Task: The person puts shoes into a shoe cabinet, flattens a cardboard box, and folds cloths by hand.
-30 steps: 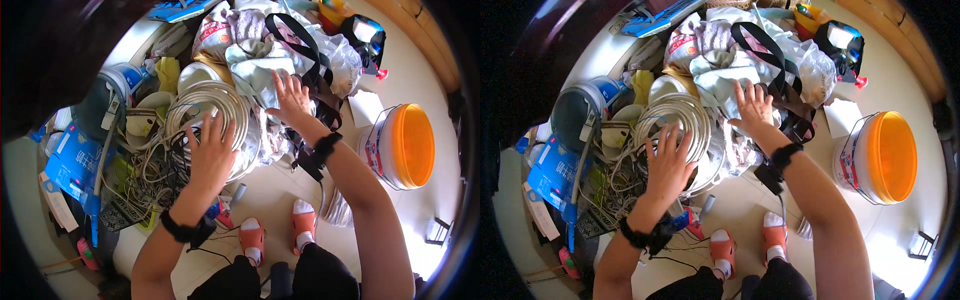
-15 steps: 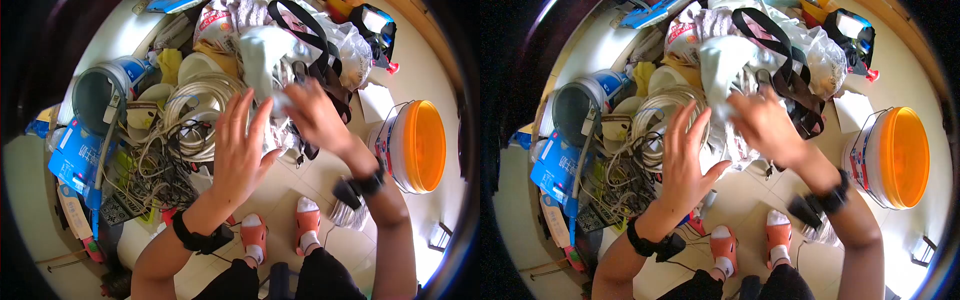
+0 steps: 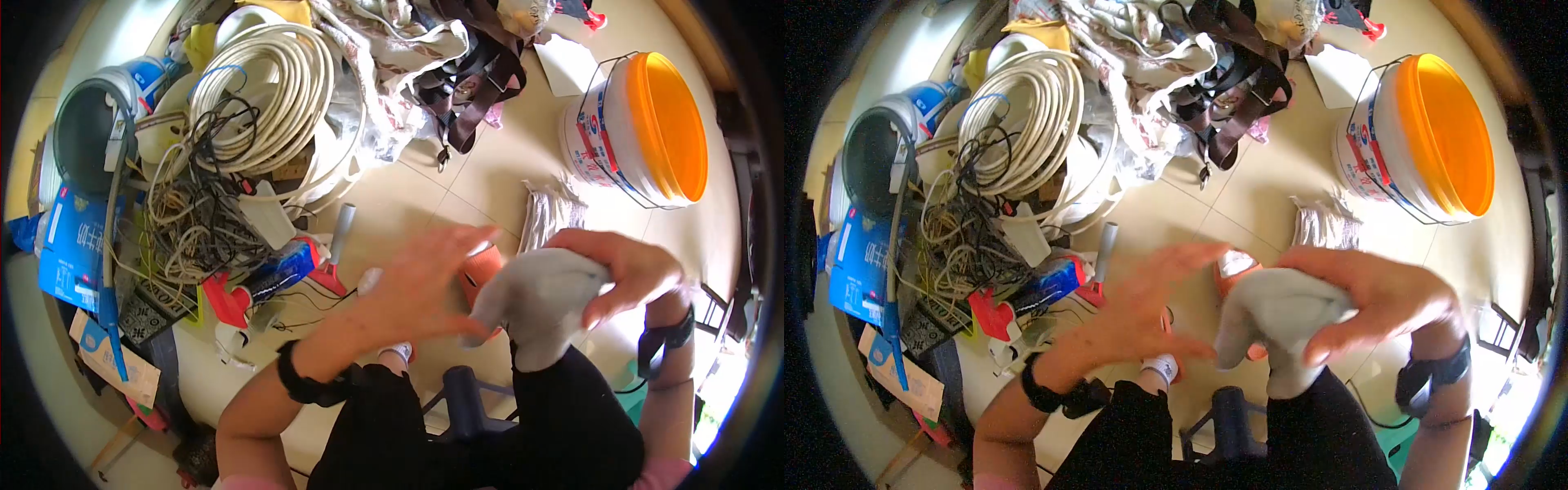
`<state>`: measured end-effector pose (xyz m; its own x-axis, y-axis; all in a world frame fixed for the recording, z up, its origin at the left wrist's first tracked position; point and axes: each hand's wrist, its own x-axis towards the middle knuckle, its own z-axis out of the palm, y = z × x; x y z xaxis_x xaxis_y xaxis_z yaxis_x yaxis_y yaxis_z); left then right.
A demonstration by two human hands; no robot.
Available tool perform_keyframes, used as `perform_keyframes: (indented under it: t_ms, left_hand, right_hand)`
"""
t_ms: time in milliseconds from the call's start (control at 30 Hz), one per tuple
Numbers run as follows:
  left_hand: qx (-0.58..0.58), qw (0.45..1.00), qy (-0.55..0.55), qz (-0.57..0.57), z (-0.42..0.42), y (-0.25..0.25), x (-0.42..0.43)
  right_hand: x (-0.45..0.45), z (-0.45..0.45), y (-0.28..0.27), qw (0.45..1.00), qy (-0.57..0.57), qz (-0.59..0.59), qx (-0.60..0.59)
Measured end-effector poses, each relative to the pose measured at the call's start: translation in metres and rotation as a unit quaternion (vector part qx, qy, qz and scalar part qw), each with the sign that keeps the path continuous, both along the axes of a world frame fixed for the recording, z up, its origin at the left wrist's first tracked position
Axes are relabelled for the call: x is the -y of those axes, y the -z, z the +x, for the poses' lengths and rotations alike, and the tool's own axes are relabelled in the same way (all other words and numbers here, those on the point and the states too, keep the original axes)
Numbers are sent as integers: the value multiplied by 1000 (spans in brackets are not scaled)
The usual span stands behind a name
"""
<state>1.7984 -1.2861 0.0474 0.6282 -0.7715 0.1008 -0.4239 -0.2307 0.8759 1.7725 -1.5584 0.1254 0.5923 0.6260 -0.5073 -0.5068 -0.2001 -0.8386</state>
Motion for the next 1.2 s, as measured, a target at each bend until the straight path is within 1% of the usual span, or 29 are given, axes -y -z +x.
perform_keyframes:
  t_ms: [33,67,133,200,233,267,300,333,400,433,467,500,533,567,600,633,667,733,767,800,867,900,967,1000,1033,1067,1100,1133,1200]
  left_hand:
    - [1,1000,-6,3,-14,0,7]
    - [-72,997,-9,-16,-26,1,15]
    - [-144,989,-12,-32,-26,11,22]
    - [-168,975,-144,-34,-15,28,22]
    - [-173,974,-142,-27,-7,31,20]
    - [-97,987,-131,14,5,32,16]
    - [-21,991,-119,54,14,33,9]
    - [-26,991,-119,58,22,36,3]
    - [55,988,-51,138,38,37,-10]
    - [56,988,-50,137,45,30,-11]
    - [-156,970,-51,182,52,14,-10]
    - [-360,906,-50,218,56,6,-12]
    - [-359,906,-50,217,57,7,-18]
    - [-477,873,-9,95,57,11,-26]
    - [-581,813,32,-31,55,17,-32]
    - [-673,724,-3,-150,48,30,-31]
    - [-705,670,-29,-231,37,47,-29]
    - [-708,630,-68,-312,10,81,-28]
    - [-699,633,-82,-324,1,93,-29]
    - [-686,644,-95,-326,-8,105,-32]
    - [-642,696,-121,-299,-14,118,-37]
    - [-611,728,-131,-281,-14,121,-41]
    - [-517,813,-140,-229,-11,124,-51]
    - [-449,862,-140,-190,-11,125,-58]
    - [-306,934,-117,-141,-11,129,-63]
    - [-306,934,-117,-141,-11,134,-63]
    - [-411,872,-132,-231,-7,140,-59]
    - [-494,806,-151,-291,-1,137,-56]
    - [-626,630,-202,-413,12,132,-50]
  right_hand:
    - [-8,4,0,997,-68,-30,26]
    - [-14,1,6,998,-58,-10,37]
    - [-21,2,12,994,-42,-22,96]
    - [-25,5,17,993,5,-46,109]
    - [-25,5,23,992,32,-58,109]
    - [-26,5,28,990,59,-70,109]
    - [-27,6,35,977,150,-86,127]
    - [-27,7,41,955,235,-101,147]
    - [-20,7,46,944,276,-87,156]
    - [-18,8,41,937,321,-81,114]
    - [-15,8,37,926,363,-75,73]
    - [-13,8,38,922,376,-63,68]
    - [-11,7,39,918,389,-51,63]
    - [-14,10,35,909,415,34,20]
    - [-15,12,33,891,437,119,-22]
    - [-15,12,42,889,429,157,-11]
    - [-13,12,61,886,429,171,-41]
    - [-16,14,97,864,447,190,-131]
    - [-20,12,115,866,405,225,-187]
    - [-25,8,125,860,419,211,-200]
    - [-28,6,125,928,355,46,-103]
    - [-30,6,122,928,352,47,-110]
    - [-30,13,112,935,356,-6,-9]
    - [-31,14,108,935,354,-5,-7]
    - [-32,13,105,937,341,-43,59]
    - [-32,13,102,934,327,-80,124]
    - [-30,11,97,940,280,-128,149]
    - [-30,9,91,940,280,-128,148]
    - [-32,5,82,934,188,-201,228]
